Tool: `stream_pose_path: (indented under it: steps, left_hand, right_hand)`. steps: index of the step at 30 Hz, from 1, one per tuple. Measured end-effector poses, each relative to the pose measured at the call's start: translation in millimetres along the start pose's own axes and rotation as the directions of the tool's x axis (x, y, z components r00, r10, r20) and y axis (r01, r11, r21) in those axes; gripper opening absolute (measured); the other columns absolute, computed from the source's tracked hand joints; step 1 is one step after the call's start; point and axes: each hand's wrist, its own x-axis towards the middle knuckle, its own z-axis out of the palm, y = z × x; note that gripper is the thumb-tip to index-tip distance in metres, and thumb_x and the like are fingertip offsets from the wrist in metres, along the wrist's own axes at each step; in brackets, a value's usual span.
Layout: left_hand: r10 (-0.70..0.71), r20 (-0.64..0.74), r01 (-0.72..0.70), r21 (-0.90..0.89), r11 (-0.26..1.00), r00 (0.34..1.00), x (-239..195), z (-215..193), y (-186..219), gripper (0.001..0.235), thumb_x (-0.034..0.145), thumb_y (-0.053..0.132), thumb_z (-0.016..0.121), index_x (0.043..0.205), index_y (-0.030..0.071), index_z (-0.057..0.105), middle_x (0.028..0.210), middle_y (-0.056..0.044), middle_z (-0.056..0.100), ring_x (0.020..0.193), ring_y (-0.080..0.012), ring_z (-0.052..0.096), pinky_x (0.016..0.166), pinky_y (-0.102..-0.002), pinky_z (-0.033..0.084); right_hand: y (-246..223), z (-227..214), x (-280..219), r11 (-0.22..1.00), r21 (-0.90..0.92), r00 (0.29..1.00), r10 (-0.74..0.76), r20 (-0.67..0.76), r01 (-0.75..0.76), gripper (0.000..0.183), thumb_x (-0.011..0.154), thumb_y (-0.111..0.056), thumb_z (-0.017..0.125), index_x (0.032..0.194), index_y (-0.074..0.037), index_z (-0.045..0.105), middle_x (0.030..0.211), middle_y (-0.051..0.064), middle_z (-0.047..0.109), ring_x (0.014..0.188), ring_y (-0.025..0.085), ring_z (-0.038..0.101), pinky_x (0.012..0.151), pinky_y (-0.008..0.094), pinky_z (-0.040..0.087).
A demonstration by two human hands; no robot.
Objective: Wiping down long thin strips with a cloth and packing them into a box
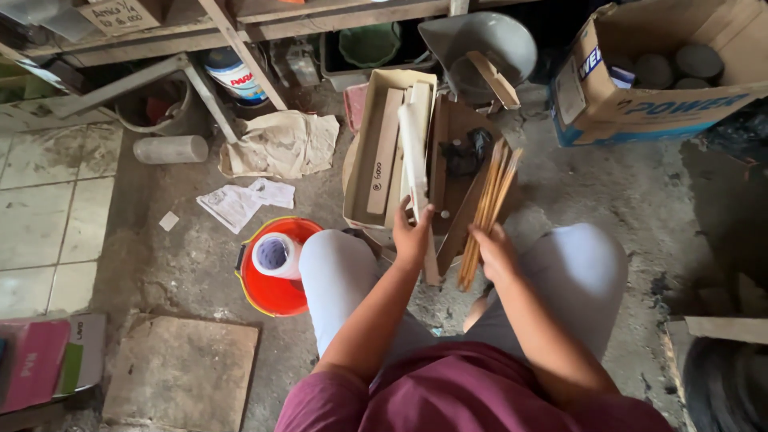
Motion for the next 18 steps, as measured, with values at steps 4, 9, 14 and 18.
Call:
stream_pose_path:
  steps: [4,9,14,18]
  left_hand:
    - [0.122,-0.067,-0.110,0.171,0.979,0.990,-2,1,4,0.078,0.075,0.040,0.091,0.140,0.011,0.060,0.119,-0.023,0.066,0.104,-0.0423,0.070,0.089,-0.049,0.059]
    - [0.115,-0.121,-0.099,0.135,0.986,0.986,10,1,-11,0.074,0.075,0.039,0.092,0.139,0.016,0.060,0.119,-0.018,0.065,0.107,-0.0376,0.069,0.093,-0.046,0.056]
    - [0.066,-0.094,-0.060,0.065,0.996,0.993,13,0,-11,0.074,0.078,0.040,0.091,0.139,0.014,0.059,0.117,-0.020,0.065,0.104,-0.0363,0.069,0.090,-0.045,0.057]
    - [0.021,-0.089,-0.019,0.028,0.999,0.996,15,0,-16,0.079,0.076,0.044,0.093,0.140,0.013,0.058,0.116,-0.020,0.066,0.103,-0.0338,0.069,0.088,-0.043,0.058]
  right_hand:
    - [-3,7,-53,0.998,0.061,1.000,0.026,0.010,-0.026,0.052,0.088,-0.024,0.079,0.130,0.003,0.064,0.111,0.028,0.066,0.100,0.039,0.066,0.080,0.057,0.056]
    - [51,9,-24,0.980,0.200,1.000,0.010,0.029,-0.016,0.052,0.091,-0.014,0.077,0.132,0.010,0.058,0.105,0.025,0.065,0.090,0.034,0.067,0.076,0.052,0.058]
    - [24,19,-37,0.998,0.065,0.997,0.022,-0.075,-0.017,0.048,0.085,-0.015,0.077,0.124,0.010,0.064,0.104,0.026,0.064,0.095,0.038,0.065,0.079,0.056,0.054]
    - [20,30,-29,0.997,-0.066,0.992,0.017,-0.126,-0.026,0.046,0.082,-0.020,0.077,0.118,0.007,0.068,0.103,0.027,0.067,0.097,0.042,0.068,0.081,0.056,0.053]
